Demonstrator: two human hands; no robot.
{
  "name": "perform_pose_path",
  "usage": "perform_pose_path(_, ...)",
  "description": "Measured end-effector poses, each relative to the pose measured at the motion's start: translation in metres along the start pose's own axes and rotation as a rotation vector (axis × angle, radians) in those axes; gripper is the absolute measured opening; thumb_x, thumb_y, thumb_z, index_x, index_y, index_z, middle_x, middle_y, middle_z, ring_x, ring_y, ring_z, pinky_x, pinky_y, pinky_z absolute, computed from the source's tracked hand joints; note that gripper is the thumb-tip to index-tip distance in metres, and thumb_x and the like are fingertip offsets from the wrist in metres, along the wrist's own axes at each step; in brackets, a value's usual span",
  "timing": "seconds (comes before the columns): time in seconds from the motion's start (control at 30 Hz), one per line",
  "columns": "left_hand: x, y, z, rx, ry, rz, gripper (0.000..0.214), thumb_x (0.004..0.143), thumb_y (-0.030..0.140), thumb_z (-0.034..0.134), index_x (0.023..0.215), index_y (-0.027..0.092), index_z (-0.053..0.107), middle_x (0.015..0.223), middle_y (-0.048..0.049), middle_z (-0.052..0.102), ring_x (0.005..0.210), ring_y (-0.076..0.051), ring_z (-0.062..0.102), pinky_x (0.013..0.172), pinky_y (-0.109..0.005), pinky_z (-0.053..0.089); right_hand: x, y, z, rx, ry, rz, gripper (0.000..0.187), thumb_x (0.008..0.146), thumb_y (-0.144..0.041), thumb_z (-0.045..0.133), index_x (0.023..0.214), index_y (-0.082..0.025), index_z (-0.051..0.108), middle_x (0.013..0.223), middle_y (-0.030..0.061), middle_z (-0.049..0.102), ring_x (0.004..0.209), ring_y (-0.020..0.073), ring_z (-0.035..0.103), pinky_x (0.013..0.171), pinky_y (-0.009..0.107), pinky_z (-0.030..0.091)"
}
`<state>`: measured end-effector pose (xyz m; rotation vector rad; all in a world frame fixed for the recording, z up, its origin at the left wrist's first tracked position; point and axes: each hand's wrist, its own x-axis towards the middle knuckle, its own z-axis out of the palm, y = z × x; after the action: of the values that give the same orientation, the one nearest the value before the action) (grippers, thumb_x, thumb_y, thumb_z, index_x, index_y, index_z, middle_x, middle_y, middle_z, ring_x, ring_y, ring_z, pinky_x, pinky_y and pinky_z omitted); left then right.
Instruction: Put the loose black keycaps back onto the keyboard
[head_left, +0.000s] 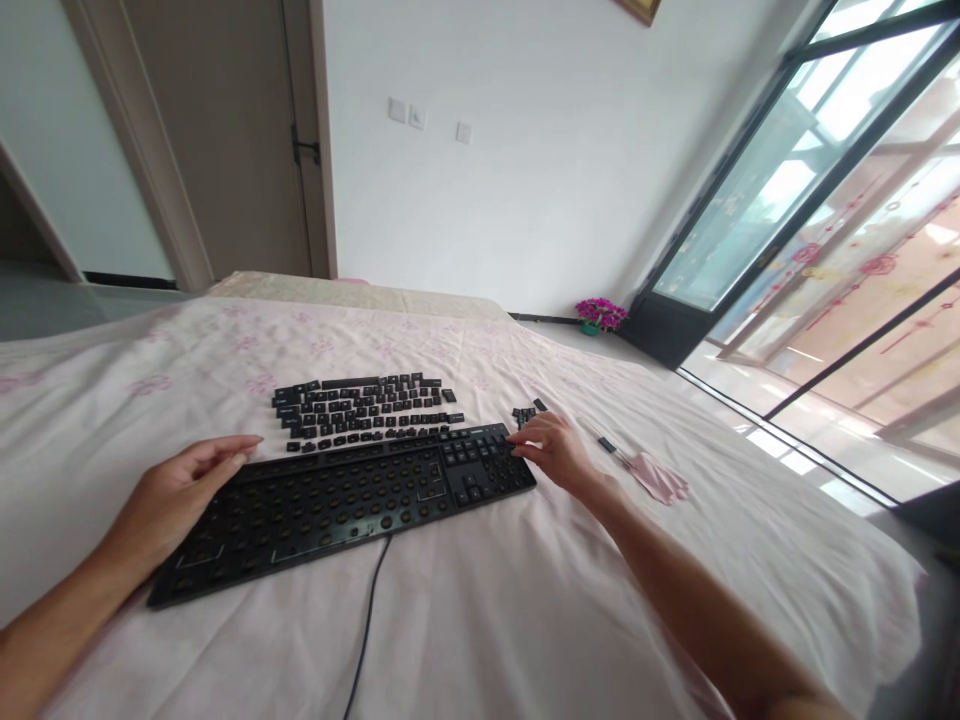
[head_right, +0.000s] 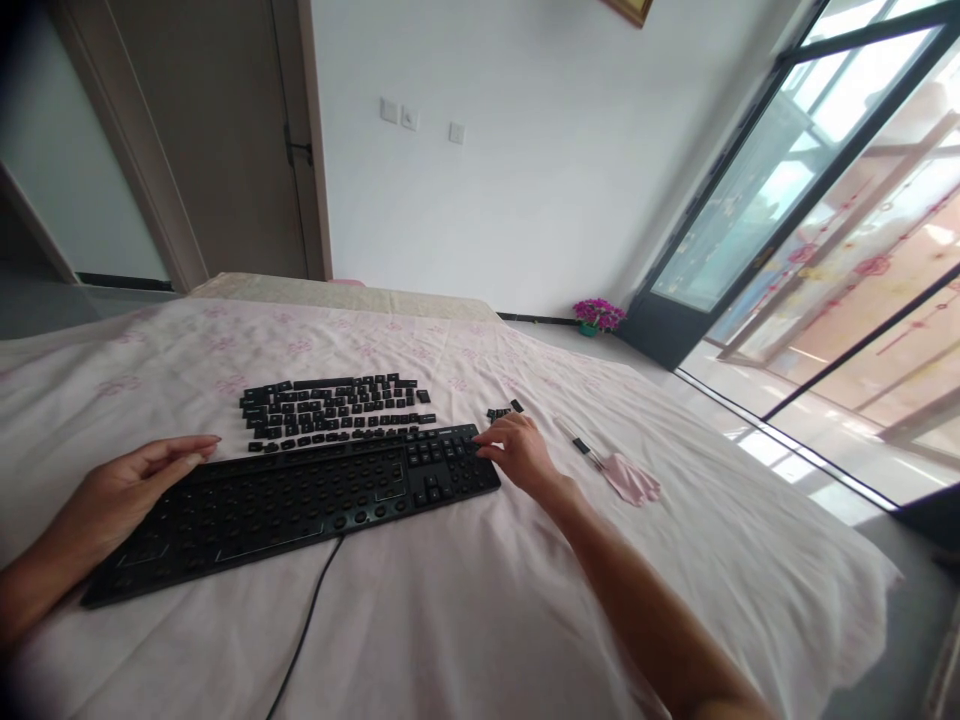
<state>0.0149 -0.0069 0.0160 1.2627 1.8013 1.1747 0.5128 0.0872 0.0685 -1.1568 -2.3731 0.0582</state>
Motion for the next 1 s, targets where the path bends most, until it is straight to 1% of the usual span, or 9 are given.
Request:
perform_pose_path(0.13,0.001,-0.002,0.001,0.012,0.000,0.007,0.060,0.074,0.060,0.062,0.120,0.021,0.064,0.114,-0.0066,0.070,0.099,-0.022,0.066,0.072,-0.021,0.052,-0.004,-0.003,0.002,-0.040,-0.016,-0.026,0.016,0.084,-0.041,0.067,0.092,-0.031,0.076,0.085,0.0024,0.072,0.086,0.0207,0.059,0.085,0.039,0.040)
perform_pose_path(0.33,0.001,-0.004,0.000,-0.005,0.001,-0.010,0.057,0.075,0.058,0.063,0.121,0.023,0.064,0.116,-0.0052,0.070,0.100,-0.020,0.066,0.073,-0.019,0.051,0.002,0.001,0.009,-0.094,0.005,-0.020,0.014,0.084,-0.040,0.067,0.091,-0.031,0.076,0.087,0.0022,0.072,0.089,0.0211,0.057,0.086,0.039,0.038)
perform_pose_path(0.5,-0.001,-0.002,0.000,-0.006,0.001,-0.013,0.058,0.074,0.059,0.063,0.120,0.023,0.064,0.116,-0.0052,0.070,0.100,-0.020,0.066,0.073,-0.020,0.051,0.004,0.002,0.015,-0.141,-0.022,-0.074,0.015,0.086,-0.038,0.065,0.093,-0.030,0.076,0.085,0.0032,0.071,0.088,0.0211,0.056,0.087,0.039,0.036)
perform_pose_path(0.63,-0.002,-0.001,0.000,-0.006,0.000,-0.024,0.055,0.075,0.058,0.063,0.118,0.024,0.065,0.116,-0.0037,0.070,0.102,-0.019,0.065,0.075,-0.019,0.050,0.005,-0.002,0.013,-0.172,-0.034,-0.107,0.017,0.088,-0.038,0.062,0.092,-0.029,0.076,0.082,0.0038,0.070,0.086,0.0207,0.055,0.086,0.037,0.036)
perform_pose_path(0.77,-0.001,-0.001,0.000,0.003,0.009,-0.013,0.055,0.075,0.057,0.063,0.119,0.022,0.064,0.116,-0.0046,0.070,0.103,-0.021,0.065,0.077,-0.021,0.051,0.009,-0.006,0.008,-0.197,-0.065,-0.159,0.021,0.091,-0.036,0.057,0.090,-0.028,0.076,0.079,0.0042,0.069,0.086,0.0205,0.054,0.088,0.037,0.035)
perform_pose_path(0.9,0.002,-0.004,0.001,0.001,0.006,-0.001,0.056,0.075,0.057,0.063,0.119,0.023,0.064,0.117,-0.0050,0.070,0.105,-0.021,0.065,0.079,-0.021,0.051,0.011,-0.003,0.007,-0.158,-0.091,-0.182,0.021,0.091,-0.038,0.057,0.089,-0.028,0.076,0.080,0.0031,0.069,0.084,0.0194,0.054,0.086,0.036,0.036)
perform_pose_path(1.0,0.003,-0.006,0.001,-0.002,0.006,-0.004,0.057,0.075,0.057,0.063,0.120,0.022,0.064,0.116,-0.0058,0.070,0.103,-0.022,0.066,0.075,-0.021,0.052,0.010,0.000,0.007,-0.145,-0.087,-0.177,0.021,0.090,-0.039,0.058,0.090,-0.028,0.076,0.080,0.0031,0.069,0.082,0.0189,0.054,0.083,0.035,0.037)
